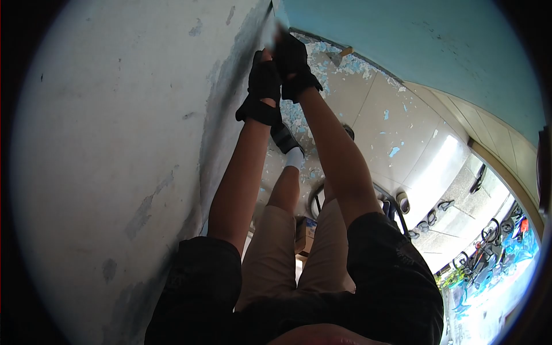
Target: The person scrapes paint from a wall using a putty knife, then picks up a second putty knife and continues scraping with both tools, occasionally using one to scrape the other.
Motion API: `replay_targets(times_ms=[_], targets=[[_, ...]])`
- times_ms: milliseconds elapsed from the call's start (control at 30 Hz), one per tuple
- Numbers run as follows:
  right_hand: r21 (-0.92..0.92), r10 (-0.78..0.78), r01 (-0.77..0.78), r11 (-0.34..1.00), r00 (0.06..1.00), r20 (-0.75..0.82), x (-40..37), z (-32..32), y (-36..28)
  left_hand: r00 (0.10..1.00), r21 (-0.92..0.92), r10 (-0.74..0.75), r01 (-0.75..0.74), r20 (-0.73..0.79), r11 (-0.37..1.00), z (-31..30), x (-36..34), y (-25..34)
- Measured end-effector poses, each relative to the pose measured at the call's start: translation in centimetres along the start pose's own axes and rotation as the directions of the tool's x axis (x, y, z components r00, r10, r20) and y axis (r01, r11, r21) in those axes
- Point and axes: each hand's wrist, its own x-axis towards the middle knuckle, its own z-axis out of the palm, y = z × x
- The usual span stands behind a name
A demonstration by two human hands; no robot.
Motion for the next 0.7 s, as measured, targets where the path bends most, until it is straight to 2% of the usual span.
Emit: replay_targets(times_ms=[33,67,100,133,167,233,300,333,367,400,433,467,500,567,600,633,667,700], targets=[[-0.103,-0.020,0.016,0.994,0.999,-0.030,-1.0,0.0,0.4,1.000,0.001,-0.012,0.012,-0.003,1.000,-0.3,-0.2,-0.8],[-0.107,-0.007,0.004,0.994,0.999,-0.034,-0.5,0.0,1.1,0.999,-0.107,-0.024,0.028,0.041,0.994,-0.5,-0.3,-1.7],[-0.260,-0.166,0.148,0.954,0.985,-0.048,1.5,0.4,2.3,0.996,-0.213,-0.019,0.037,0.082,0.976,-0.3,-0.4,-1.1],[-0.403,-0.324,0.283,0.871,0.945,-0.037,2.9,0.8,2.6,0.997,-0.209,-0.017,0.033,0.082,0.977,-0.2,-0.1,-1.1],[-0.399,-0.321,0.280,0.873,0.946,-0.038,3.7,1.3,3.1,0.999,-0.214,-0.027,0.036,0.042,0.976,0.1,0.1,-1.2],[-0.246,-0.124,0.080,0.966,0.978,-0.170,4.0,1.9,3.0,0.999,-0.214,-0.053,0.053,0.005,0.975,0.2,-0.5,-1.7],[-0.232,-0.193,0.157,0.960,0.971,-0.142,4.6,2.2,3.4,0.992,0.207,0.105,-0.088,-0.074,0.974,0.2,0.1,-1.3],[-0.223,-0.232,0.201,0.954,0.965,-0.121,4.1,2.2,4.8,0.995,0.385,0.094,-0.071,-0.041,0.920,0.0,-0.7,0.5],[-0.226,-0.223,0.191,0.955,0.967,-0.125,4.6,1.8,6.0,0.996,0.387,0.084,-0.064,-0.037,0.920,0.0,-0.9,-0.1],[-0.430,-0.403,0.379,0.819,0.914,0.039,6.6,1.7,7.4,0.999,0.076,0.030,-0.032,0.023,0.997,-0.1,-0.5,-0.7],[-0.571,-0.524,0.553,0.607,0.819,0.236,7.8,1.7,8.2,0.996,-0.236,-0.002,0.024,0.095,0.971,-0.2,-0.1,-1.1],[-0.058,0.020,-0.016,0.998,0.997,0.080,2.7,-0.2,0.1,0.995,-0.229,-0.010,0.032,0.097,0.973,-0.1,-0.2,-1.4],[-0.061,0.032,-0.027,0.998,0.996,0.081,2.0,-0.6,0.3,0.995,-0.203,-0.058,0.074,0.080,0.976,0.0,-0.7,-1.4],[0.090,0.117,-0.123,0.988,0.991,0.067,2.3,-0.9,-0.2,0.995,-0.181,-0.080,0.091,0.066,0.979,0.5,-0.3,-0.7],[0.181,0.043,-0.064,0.981,0.992,0.120,1.9,-1.1,0.3,0.993,-0.211,-0.092,0.105,0.072,0.972,0.4,-0.6,-0.5],[0.182,0.041,-0.062,0.981,0.992,0.115,2.2,-1.5,0.8,0.992,-0.242,-0.101,0.118,0.079,0.963,0.4,-0.6,-0.3],[0.023,-0.055,0.052,0.998,0.989,0.135,3.0,-1.8,1.1,0.993,-0.245,-0.095,0.111,0.076,0.963,0.4,-0.3,-0.3],[-0.133,-0.144,0.167,0.977,0.976,0.165,4.1,-1.9,2.1,0.995,-0.048,-0.009,0.014,0.100,0.999,0.2,0.2,-0.9]])
